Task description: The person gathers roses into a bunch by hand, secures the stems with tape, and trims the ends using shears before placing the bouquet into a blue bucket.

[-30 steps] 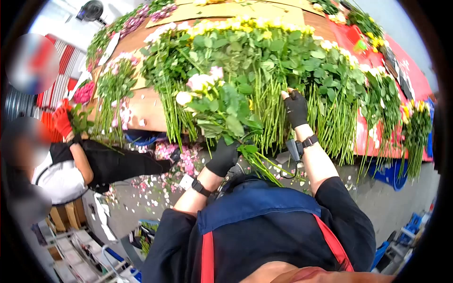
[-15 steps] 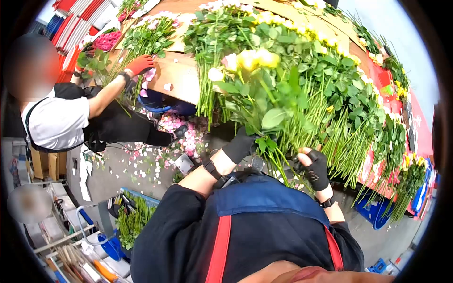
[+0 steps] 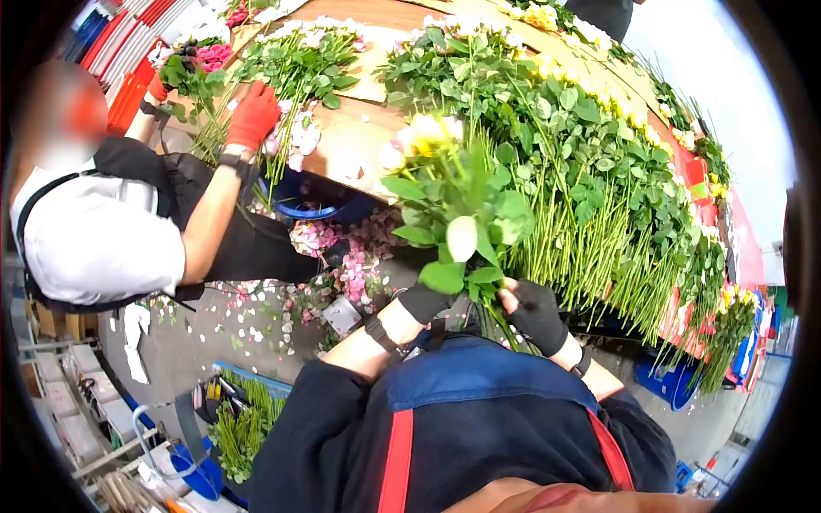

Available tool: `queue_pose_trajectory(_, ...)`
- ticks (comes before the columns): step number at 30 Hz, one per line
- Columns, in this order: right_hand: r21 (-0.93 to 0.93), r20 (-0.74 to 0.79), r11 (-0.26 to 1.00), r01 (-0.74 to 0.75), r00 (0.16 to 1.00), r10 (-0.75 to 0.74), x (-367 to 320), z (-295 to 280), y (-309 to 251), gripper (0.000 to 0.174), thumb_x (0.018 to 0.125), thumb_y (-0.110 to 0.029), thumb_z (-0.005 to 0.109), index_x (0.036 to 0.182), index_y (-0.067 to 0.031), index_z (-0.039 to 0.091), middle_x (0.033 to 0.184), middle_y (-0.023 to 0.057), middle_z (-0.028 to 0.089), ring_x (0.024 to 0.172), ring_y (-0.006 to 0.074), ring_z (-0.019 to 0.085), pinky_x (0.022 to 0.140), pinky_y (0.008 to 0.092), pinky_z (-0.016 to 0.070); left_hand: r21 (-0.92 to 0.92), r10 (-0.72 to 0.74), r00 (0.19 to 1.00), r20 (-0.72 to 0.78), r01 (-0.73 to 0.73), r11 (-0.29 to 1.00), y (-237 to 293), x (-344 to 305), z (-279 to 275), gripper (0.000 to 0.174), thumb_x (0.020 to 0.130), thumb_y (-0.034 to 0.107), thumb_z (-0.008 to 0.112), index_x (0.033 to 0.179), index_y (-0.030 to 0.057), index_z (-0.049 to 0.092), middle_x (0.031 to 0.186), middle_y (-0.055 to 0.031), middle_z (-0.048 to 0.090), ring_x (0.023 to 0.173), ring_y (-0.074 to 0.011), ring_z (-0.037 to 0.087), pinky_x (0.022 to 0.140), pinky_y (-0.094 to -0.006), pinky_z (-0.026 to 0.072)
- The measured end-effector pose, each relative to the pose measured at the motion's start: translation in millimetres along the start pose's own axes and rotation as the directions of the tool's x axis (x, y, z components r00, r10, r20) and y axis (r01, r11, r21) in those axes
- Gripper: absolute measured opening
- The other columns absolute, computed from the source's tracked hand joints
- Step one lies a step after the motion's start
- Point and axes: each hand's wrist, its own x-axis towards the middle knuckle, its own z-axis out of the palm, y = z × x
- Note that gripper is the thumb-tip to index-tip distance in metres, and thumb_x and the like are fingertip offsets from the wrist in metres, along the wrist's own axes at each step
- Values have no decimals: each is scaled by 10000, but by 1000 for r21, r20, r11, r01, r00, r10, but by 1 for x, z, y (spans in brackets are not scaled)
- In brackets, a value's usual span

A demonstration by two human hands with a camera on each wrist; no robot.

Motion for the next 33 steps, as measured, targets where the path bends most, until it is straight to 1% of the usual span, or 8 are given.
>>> queue_pose_trajectory(4, -121, 149, 967, 224, 967, -206, 34, 35, -27, 202, 864, -203, 647, 893, -4, 674, 715, 168, 636, 617, 323, 623, 584, 404, 506, -230, -166, 974, -151, 129, 965, 29, -30, -27, 441, 953, 257, 529, 1312, 25, 422, 1129, -211, 606, 930, -404, 648, 853, -485, 541)
queue_pose_trajectory(7, -1, 425, 990, -139, 896, 127, 88, 17, -25, 421, 884, -463, 595, 893, -52, 686, 751, 149, 665, 689, 268, 673, 629, 357, 522, 375, 216, 960, -178, -137, 917, 32, -35, -58, 533, 894, 307, 629, 1340, 68, 461, 1205, -149, 586, 1047, -360, 604, 872, -447, 532)
queue_pose_trajectory(8, -28, 244, 991, -128, 961, 131, 113, 14, -15, 450, 882, -493, 581, 859, -55, 680, 718, 138, 651, 659, 263, 658, 617, 360, 511, -179, 65, 996, -59, -75, 981, 22, -29, -98, 469, 911, 302, 610, 1310, 81, 502, 1179, -135, 599, 1024, -297, 614, 849, -406, 539)
queue_pose_trajectory(10, -301, -124, 950, -85, 991, 49, 171, 2, 11, 469, 881, -498, 575, 756, -51, 639, 651, 121, 614, 595, 261, 614, 588, 385, 476, -110, 173, 985, -12, -173, 979, 44, -48, -90, 430, 955, 262, 535, 1337, 78, 465, 1211, -123, 574, 1040, -274, 598, 901, -396, 504)
queue_pose_trajectory(15, -512, -197, 780, -359, 933, 300, 275, 22, 27, 443, 823, -492, 616, 832, -51, 649, 858, 186, 653, 831, 370, 612, 764, 442, 472, -61, 128, 940, -317, -155, 986, 69, -62, -110, 411, 976, 225, 514, 1355, 85, 439, 1220, -130, 557, 1030, -257, 589, 912, -407, 490)
queue_pose_trajectory(21, -235, -524, 917, -323, 837, 160, 276, 33, 109, 307, 845, -332, 618, 839, -25, 630, 874, 176, 658, 760, 310, 627, 679, 401, 501, -116, 127, 926, -356, -178, 977, 79, -67, -127, 384, 955, 212, 565, 1312, 95, 482, 1139, -99, 584, 956, -200, 609, 819, -360, 525)
queue_pose_trajectory(23, 565, -381, 814, -136, 832, 404, 240, 19, 52, 215, 886, -244, 614, 839, -34, 621, 779, 91, 655, 601, 179, 603, 512, 311, 478, -85, 164, 937, -308, -199, 976, 71, -62, -142, 369, 957, 200, 564, 1305, 102, 490, 1122, -81, 594, 934, -183, 616, 801, -349, 541)
queue_pose_trajectory(33, 291, -510, 945, -149, 811, 285, 144, -19, 61, 193, 889, -187, 642, 936, 0, 663, 754, 10, 628, 681, 102, 568, 629, 263, 453, -104, 80, 977, -196, -102, 989, 53, -18, -99, 415, 969, 211, 535, 1355, 96, 435, 1286, -42, 533, 1137, -163, 557, 927, -343, 516)
